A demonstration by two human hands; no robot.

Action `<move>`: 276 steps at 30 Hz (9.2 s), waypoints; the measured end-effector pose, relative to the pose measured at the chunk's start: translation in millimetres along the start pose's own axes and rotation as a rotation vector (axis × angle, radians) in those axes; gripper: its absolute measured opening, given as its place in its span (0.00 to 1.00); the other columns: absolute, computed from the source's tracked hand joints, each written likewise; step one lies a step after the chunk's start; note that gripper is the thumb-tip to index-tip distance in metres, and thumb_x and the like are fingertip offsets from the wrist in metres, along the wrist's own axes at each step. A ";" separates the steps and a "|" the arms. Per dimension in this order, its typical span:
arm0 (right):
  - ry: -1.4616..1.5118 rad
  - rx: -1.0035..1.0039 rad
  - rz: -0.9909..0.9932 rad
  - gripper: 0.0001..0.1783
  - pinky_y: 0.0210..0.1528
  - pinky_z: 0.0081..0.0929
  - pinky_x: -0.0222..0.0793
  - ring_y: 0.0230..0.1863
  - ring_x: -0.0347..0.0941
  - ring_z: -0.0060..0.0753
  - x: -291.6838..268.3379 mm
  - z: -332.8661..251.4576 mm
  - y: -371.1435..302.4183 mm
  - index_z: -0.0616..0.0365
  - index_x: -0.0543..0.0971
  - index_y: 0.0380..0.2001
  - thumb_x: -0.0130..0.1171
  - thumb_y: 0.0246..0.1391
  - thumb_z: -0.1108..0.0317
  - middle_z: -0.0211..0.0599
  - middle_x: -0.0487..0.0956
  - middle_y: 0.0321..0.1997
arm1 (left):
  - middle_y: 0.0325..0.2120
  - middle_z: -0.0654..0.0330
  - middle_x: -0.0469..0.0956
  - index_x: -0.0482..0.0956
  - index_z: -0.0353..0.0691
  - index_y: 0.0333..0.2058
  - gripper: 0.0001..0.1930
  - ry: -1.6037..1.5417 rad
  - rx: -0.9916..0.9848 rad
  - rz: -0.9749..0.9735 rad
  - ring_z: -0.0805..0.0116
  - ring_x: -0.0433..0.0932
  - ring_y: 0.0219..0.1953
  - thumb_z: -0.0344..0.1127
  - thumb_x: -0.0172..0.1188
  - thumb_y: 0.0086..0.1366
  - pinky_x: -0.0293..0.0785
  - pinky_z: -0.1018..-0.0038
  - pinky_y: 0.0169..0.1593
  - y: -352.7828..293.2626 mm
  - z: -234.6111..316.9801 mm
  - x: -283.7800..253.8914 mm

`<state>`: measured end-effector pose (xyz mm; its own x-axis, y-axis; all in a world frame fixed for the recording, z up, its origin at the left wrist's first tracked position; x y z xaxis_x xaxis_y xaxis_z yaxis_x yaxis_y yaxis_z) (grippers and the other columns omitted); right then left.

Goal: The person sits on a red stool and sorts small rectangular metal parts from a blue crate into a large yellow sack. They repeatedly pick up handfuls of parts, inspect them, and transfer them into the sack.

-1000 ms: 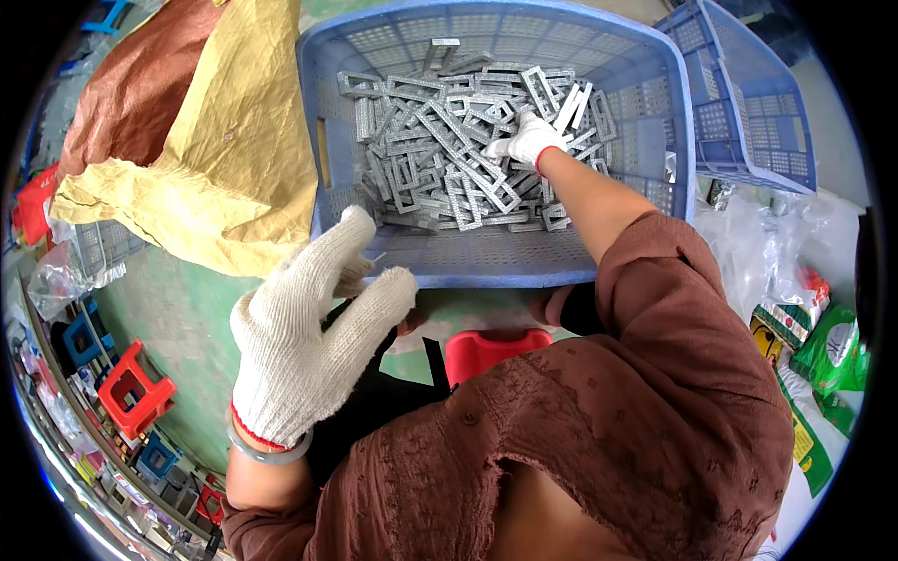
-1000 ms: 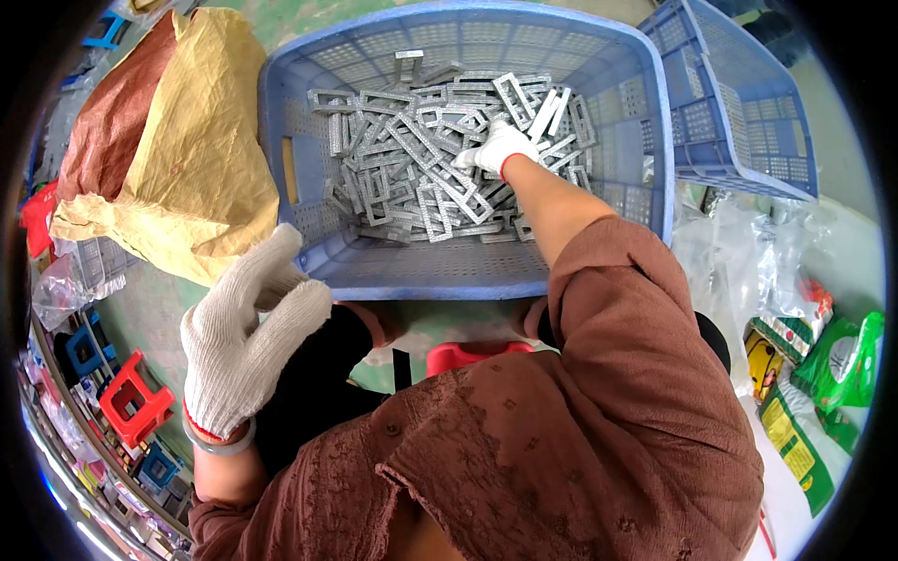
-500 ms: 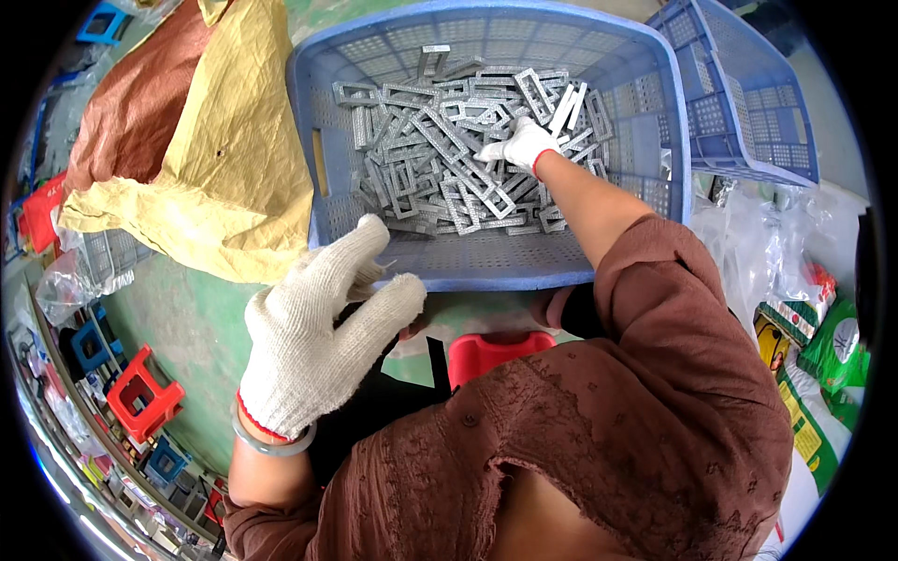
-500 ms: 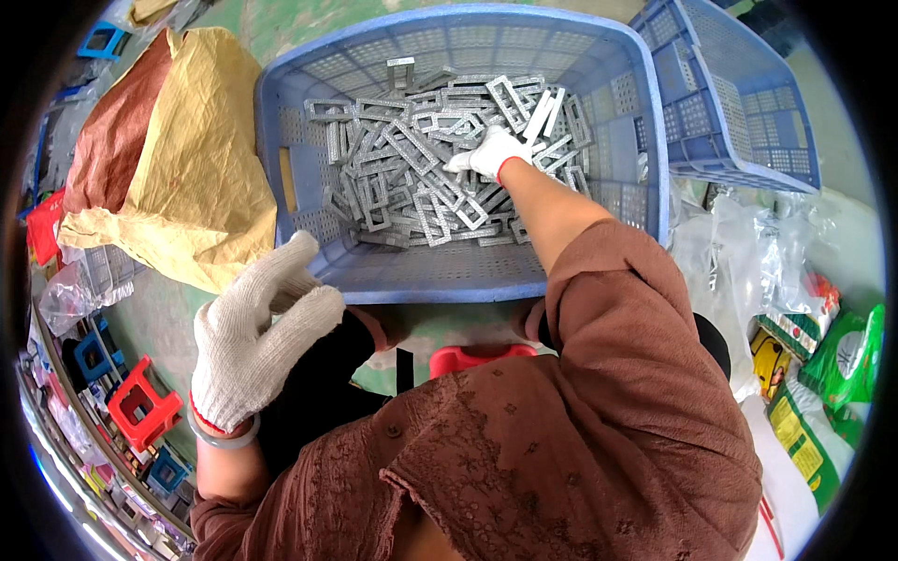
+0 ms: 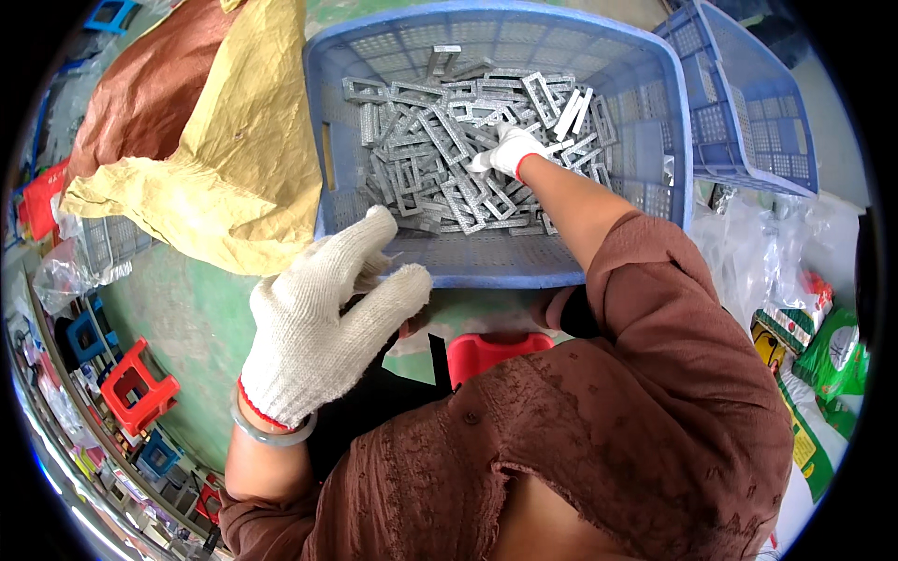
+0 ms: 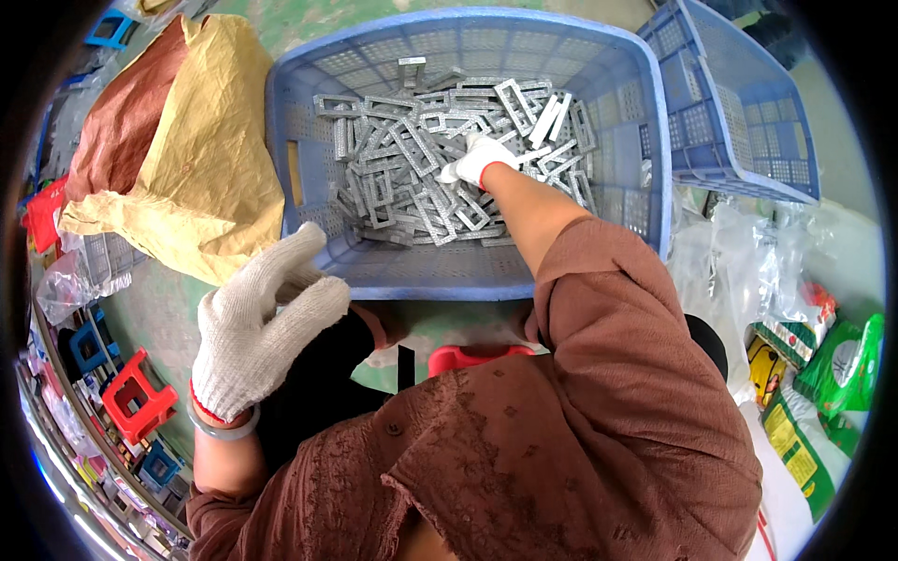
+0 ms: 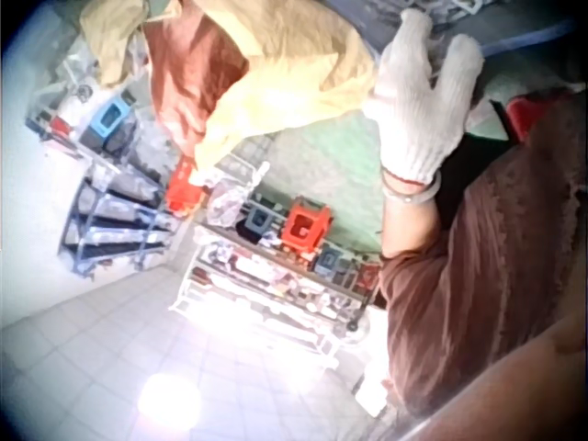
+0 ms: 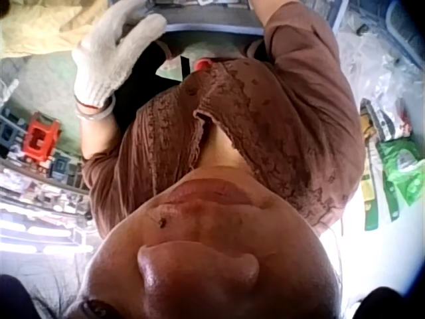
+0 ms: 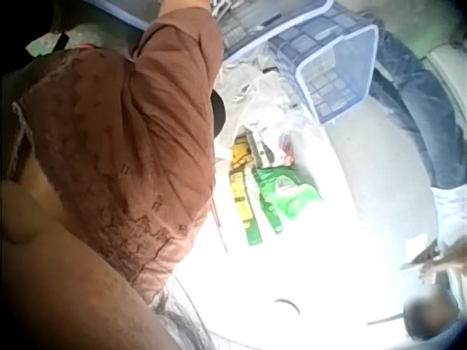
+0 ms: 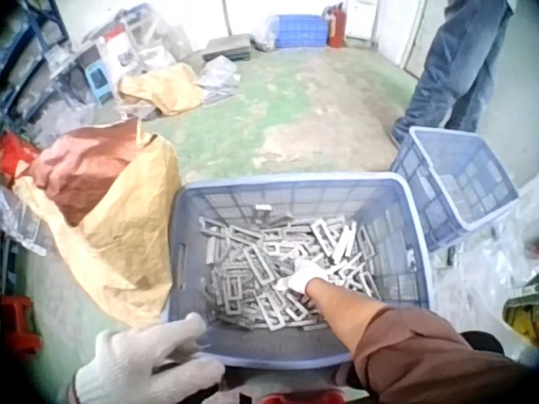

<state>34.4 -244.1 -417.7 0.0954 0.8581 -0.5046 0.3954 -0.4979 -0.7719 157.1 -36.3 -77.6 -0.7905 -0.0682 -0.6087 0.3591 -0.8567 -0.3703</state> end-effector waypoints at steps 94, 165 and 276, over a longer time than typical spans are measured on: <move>1.427 -0.633 -0.114 0.07 0.16 0.37 0.72 0.21 0.79 0.38 -80.2 -61.3 -333.4 0.74 0.80 0.26 0.66 0.48 0.77 0.46 0.80 0.25 | 0.38 0.56 0.82 0.79 0.31 0.45 0.15 -0.569 0.497 0.243 0.67 0.82 0.35 0.38 0.54 0.73 0.78 0.72 0.42 -4.7 59.2 7.7; 1.264 -1.024 0.279 0.16 0.19 0.20 0.67 0.24 0.70 0.16 -163.5 -24.0 -365.1 0.56 0.81 0.38 0.70 0.54 0.56 0.27 0.79 0.35 | 0.49 0.49 0.79 0.73 0.28 0.53 0.17 -0.703 0.562 0.034 0.61 0.80 0.49 0.26 0.58 0.66 0.78 0.67 0.54 -39.6 97.0 15.4; 0.135 0.135 1.012 0.33 0.59 0.40 0.68 0.57 0.75 0.53 -207.3 320.4 -408.9 0.57 0.82 0.49 0.53 0.57 0.39 0.52 0.81 0.52 | 0.53 0.48 0.75 0.68 0.26 0.58 0.20 -0.675 0.606 0.233 0.56 0.80 0.49 0.27 0.53 0.70 0.76 0.64 0.57 -65.6 76.1 40.3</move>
<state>-439.7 -258.6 -121.4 0.4316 0.0315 -0.9015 -0.0328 -0.9982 -0.0506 63.9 -21.7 -24.5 -0.9203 -0.3909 -0.0146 0.3746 -0.8915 0.2546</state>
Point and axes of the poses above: each hand's wrist, its own y-axis towards the middle knuckle, its own x-axis out of the palm, z = x × y, the point moved 7 cm from there along y, towards the middle knuckle
